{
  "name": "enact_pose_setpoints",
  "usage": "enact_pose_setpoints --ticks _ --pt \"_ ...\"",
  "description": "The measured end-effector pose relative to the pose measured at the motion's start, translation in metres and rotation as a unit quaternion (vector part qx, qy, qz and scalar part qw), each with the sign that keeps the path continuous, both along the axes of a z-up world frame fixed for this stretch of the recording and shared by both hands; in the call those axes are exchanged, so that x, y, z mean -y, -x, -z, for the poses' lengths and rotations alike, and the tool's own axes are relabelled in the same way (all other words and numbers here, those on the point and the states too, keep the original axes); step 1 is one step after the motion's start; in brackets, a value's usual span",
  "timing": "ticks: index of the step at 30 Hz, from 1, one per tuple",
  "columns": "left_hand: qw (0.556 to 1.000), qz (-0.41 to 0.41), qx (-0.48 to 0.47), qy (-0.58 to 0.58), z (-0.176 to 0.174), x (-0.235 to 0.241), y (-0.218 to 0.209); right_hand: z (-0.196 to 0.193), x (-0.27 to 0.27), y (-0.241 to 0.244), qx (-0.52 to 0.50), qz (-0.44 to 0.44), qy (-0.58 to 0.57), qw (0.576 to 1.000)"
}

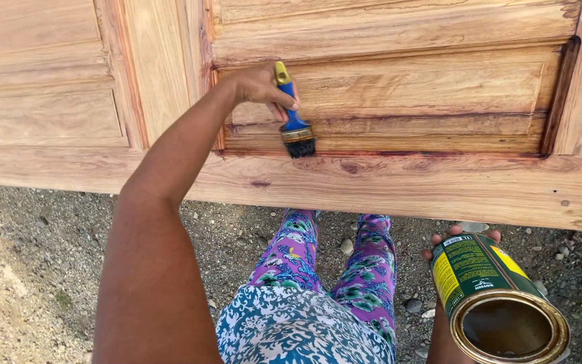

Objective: The person applies wood stain to a wooden paneled door lying flat on gravel ground, holding the stain can in one hand and brushing the stain onto the door's panels and rails with a wide brush, reloading the brush from the can and working across different sections of the door.

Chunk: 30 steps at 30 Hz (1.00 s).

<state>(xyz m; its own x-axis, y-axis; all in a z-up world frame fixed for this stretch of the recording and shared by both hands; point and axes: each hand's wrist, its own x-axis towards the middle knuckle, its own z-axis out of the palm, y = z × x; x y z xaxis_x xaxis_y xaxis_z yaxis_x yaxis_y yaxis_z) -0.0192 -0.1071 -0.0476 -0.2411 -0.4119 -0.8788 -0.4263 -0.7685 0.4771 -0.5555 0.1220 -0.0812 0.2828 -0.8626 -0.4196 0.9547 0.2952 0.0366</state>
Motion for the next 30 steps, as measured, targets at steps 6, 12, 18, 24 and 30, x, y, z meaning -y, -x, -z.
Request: enact_pose_setpoints --ticks 6,12,18,24,30 --pt "0.975 0.127 -0.179 0.040 0.080 0.069 0.146 -0.021 -0.052 -0.056 -0.042 0.104 -0.002 0.994" --pt "0.913 0.063 -0.343 0.211 0.125 0.101 0.264 -0.043 -0.111 -0.131 -0.085 0.208 -0.019 0.974" --pt "0.926 0.009 -0.324 0.192 0.106 0.041 0.177 -0.048 -0.145 -0.169 -0.070 0.234 -0.053 0.968" --pt "0.979 0.053 -0.185 0.061 0.044 -0.011 -0.006 -0.052 -0.134 -0.178 -0.063 0.239 -0.024 0.969" --pt "0.984 0.167 -0.059 -0.031 0.013 0.007 -0.052 -0.061 -0.115 -0.184 -0.062 0.231 -0.040 0.970"
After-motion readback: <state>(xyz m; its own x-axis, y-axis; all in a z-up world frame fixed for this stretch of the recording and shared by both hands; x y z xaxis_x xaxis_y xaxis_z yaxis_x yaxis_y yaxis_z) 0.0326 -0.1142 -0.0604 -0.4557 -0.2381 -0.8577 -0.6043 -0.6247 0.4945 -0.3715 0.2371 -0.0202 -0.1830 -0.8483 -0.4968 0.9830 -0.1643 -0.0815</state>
